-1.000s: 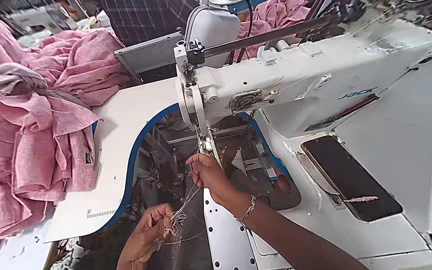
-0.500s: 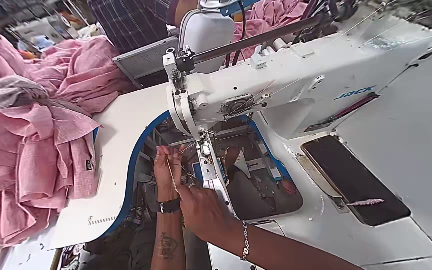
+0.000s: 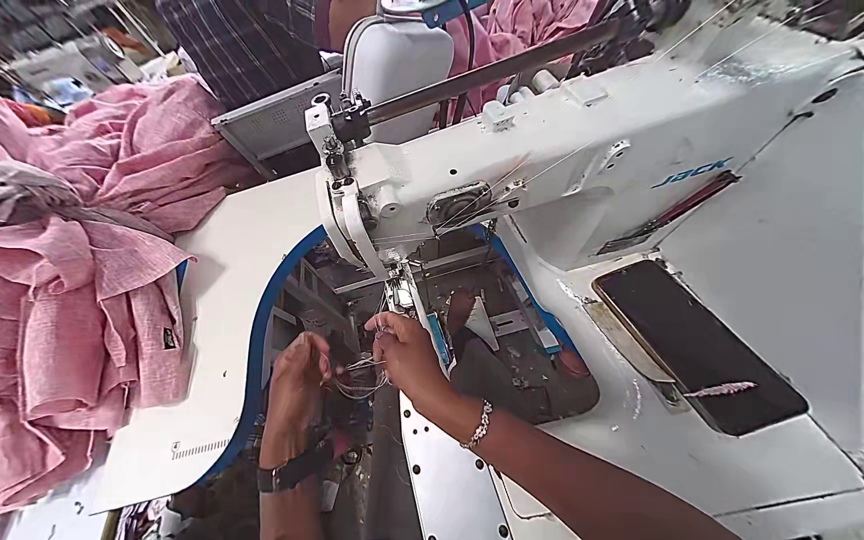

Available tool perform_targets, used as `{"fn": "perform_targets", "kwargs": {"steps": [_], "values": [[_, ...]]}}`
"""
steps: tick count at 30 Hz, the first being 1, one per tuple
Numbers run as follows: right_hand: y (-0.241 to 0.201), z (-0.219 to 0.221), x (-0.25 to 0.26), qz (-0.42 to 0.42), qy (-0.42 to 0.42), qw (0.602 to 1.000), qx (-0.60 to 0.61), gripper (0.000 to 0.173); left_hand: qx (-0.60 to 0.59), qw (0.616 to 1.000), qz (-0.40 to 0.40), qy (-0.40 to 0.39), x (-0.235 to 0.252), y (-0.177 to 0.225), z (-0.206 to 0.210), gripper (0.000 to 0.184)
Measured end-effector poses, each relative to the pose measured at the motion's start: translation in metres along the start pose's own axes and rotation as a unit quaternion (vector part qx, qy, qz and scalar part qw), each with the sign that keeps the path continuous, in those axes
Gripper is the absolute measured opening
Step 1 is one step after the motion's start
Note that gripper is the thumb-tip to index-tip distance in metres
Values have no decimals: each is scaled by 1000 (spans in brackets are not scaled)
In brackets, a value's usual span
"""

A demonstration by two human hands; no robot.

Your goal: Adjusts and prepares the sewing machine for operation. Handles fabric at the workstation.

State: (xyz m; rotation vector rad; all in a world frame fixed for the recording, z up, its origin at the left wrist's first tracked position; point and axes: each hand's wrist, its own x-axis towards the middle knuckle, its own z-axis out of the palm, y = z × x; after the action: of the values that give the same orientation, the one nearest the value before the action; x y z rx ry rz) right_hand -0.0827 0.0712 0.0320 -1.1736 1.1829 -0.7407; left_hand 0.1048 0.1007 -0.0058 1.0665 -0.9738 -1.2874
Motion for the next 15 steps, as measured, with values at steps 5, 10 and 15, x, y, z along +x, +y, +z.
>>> {"fn": "perform_targets", "kwargs": {"steps": [5, 10, 15], "values": [[22, 23, -34, -268, 39, 884, -380, 16, 192, 974, 19, -119, 44, -2, 41, 35], [11, -20, 5, -383, 321, 804, -322, 23, -186, 978, 72, 62, 64, -22, 57, 48], [7, -92, 58, -51, 98, 965, -239, 23, -336, 935, 64, 92, 72, -29, 67, 56]]}}
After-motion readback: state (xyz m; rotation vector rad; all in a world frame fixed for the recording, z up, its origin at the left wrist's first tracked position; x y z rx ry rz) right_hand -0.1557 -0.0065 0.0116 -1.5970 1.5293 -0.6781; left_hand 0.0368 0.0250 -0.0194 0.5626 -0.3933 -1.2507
